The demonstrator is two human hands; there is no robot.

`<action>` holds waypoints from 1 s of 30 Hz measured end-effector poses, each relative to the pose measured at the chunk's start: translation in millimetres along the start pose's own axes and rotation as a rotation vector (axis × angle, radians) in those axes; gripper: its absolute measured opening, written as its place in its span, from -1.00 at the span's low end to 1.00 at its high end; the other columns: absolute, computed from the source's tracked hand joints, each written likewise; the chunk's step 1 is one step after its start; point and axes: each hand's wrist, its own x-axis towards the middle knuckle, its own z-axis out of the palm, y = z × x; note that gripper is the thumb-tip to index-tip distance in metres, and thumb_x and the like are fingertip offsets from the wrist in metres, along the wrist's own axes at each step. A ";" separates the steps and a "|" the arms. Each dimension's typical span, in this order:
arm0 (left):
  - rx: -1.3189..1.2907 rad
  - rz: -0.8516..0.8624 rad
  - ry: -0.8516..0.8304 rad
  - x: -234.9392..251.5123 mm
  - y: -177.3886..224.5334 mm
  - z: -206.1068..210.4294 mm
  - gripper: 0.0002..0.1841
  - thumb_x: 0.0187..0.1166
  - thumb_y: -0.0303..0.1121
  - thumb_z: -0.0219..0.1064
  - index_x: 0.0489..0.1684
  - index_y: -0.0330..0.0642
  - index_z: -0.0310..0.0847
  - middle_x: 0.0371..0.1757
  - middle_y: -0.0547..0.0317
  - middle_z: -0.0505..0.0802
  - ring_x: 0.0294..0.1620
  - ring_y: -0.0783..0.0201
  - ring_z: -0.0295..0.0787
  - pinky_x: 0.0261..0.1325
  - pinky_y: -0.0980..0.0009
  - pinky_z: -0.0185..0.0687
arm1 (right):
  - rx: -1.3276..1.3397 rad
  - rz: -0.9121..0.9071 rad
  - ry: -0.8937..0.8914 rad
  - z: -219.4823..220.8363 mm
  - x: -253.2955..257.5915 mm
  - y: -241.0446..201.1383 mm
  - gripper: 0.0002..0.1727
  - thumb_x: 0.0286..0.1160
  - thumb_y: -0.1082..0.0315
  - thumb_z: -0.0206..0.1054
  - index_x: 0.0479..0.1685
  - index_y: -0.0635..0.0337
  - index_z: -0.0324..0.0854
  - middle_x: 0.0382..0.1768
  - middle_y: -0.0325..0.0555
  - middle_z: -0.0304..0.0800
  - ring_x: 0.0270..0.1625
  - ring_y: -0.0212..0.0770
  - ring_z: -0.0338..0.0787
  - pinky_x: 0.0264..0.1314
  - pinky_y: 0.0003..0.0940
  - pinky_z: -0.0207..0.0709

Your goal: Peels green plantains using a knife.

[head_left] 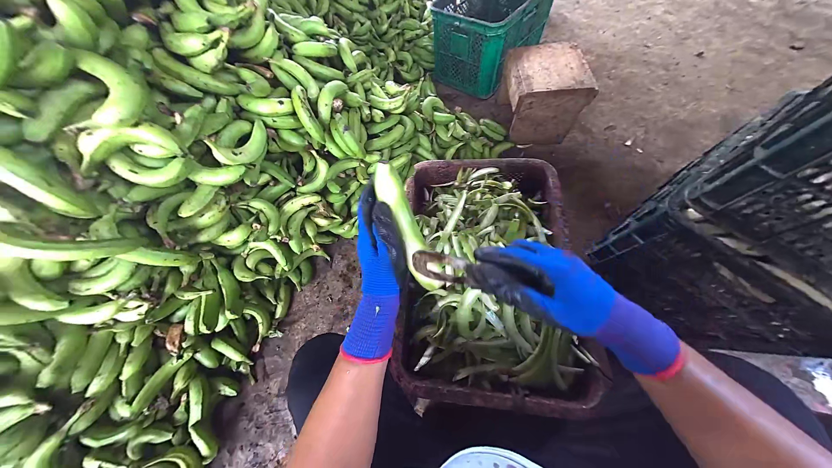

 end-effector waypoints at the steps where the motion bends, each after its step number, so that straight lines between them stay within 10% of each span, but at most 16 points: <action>1: 0.044 0.085 0.045 3.4 -1.4 -1.3 -0.39 0.84 -0.04 -0.13 0.82 -0.10 0.07 0.51 0.14 0.61 0.28 0.52 0.65 0.31 0.41 0.63 | -0.012 -0.027 -0.040 2.6 -0.6 -2.0 -0.44 0.52 -0.07 0.30 0.45 -0.03 0.70 0.14 -0.02 0.84 0.12 -0.04 0.83 0.14 0.11 0.68; 7: -0.184 -0.304 -0.477 -23.5 20.6 5.5 -0.54 0.84 -0.18 -0.03 0.67 0.01 0.28 0.09 0.26 0.77 -0.11 0.52 0.72 -0.04 0.50 0.71 | -0.358 -0.167 0.315 -34.4 33.4 12.7 -0.44 0.40 0.12 0.44 0.45 0.00 0.70 0.17 0.32 0.76 0.17 0.42 0.74 0.10 0.38 0.57; 10: -0.081 -0.361 -0.687 -20.9 20.9 6.0 -0.48 0.81 -0.15 -0.08 0.75 0.05 0.26 0.23 0.18 0.77 -0.01 0.45 0.74 0.08 0.42 0.69 | -0.368 0.011 0.421 -60.5 34.5 16.1 -0.38 0.49 0.23 0.33 0.63 -0.02 0.52 0.32 0.37 0.64 0.31 0.44 0.65 0.27 0.40 0.49; 13: -0.223 -0.357 -0.446 -11.5 7.8 3.6 -0.49 0.84 -0.08 -0.13 0.75 0.09 0.21 0.13 0.17 0.80 -0.10 0.39 0.79 -0.05 0.40 0.77 | -0.211 0.064 0.281 -35.1 21.8 10.1 -0.39 0.48 0.24 0.37 0.62 -0.04 0.53 0.24 0.20 0.70 0.16 0.21 0.76 0.14 0.32 0.62; 20: -0.199 0.019 0.173 -0.6 4.0 6.7 -0.37 0.86 -0.07 -0.06 0.86 -0.04 -0.12 0.52 0.19 0.56 0.35 0.47 0.62 0.36 0.39 0.62 | -0.187 -0.194 0.083 10.7 10.3 -4.5 -0.41 0.47 -0.14 0.28 0.39 -0.04 0.75 0.02 0.02 0.85 0.03 0.06 0.84 0.00 0.10 0.70; 27: -0.312 -0.415 -0.793 -15.6 19.3 -10.8 -0.57 0.81 -0.15 -0.03 0.57 -0.03 0.44 0.02 0.17 0.82 -0.12 0.44 0.77 -0.03 0.48 0.74 | -0.340 -0.122 0.295 -49.6 40.8 19.8 -0.42 0.48 0.07 0.34 0.53 -0.02 0.63 0.26 0.31 0.72 0.28 0.36 0.70 0.29 0.34 0.52; 30: -0.177 -0.376 -0.754 -11.9 15.8 -3.2 -0.51 0.81 -0.12 -0.04 0.68 -0.02 0.30 0.07 0.21 0.81 -0.08 0.47 0.77 0.02 0.47 0.74 | -0.309 -0.042 0.328 -46.2 35.3 18.8 -0.41 0.55 0.00 0.29 0.55 -0.02 0.60 0.24 0.26 0.70 0.26 0.28 0.71 0.26 0.29 0.56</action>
